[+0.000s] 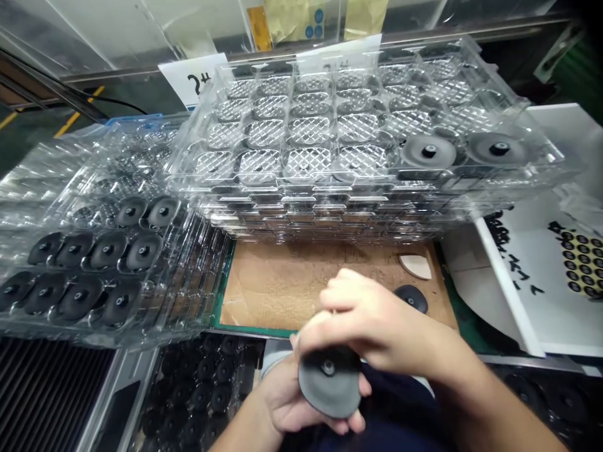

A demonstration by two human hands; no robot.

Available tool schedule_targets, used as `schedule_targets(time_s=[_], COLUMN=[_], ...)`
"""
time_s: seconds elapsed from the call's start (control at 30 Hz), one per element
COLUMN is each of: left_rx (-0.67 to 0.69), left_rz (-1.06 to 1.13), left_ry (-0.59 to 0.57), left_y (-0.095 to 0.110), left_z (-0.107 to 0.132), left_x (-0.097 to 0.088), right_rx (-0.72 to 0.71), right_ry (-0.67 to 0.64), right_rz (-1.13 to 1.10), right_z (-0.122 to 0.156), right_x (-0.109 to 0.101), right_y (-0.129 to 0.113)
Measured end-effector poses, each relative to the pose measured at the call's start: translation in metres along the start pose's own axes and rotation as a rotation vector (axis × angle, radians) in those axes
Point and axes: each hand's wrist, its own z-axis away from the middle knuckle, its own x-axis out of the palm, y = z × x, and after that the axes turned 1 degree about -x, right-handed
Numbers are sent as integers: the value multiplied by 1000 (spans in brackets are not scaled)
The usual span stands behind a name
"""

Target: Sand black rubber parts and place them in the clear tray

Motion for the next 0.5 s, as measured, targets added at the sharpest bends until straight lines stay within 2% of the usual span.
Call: schedule_targets(time_s=[0.1,0.17,0.3,0.37,0.43,0.5], left_rx=[-11,40,92,107,138,165], left_rz=[132,191,158,127,97,53], left_ry=[-150,-196,-117,-80,-57,-13], left_y=[7,13,21,22,22,20], left_z=[1,2,4,4,3,1], left_x=[1,3,8,8,9,13], right_rx=[331,477,533,562,620,620], right_ry=[109,124,82,92,190,379], right_rz=[234,178,-33,-47,-36,-21], right_z=[14,28,56,65,67,60], right_x=[16,32,65,70,63,47], right_y=[15,22,28,27,19,4])
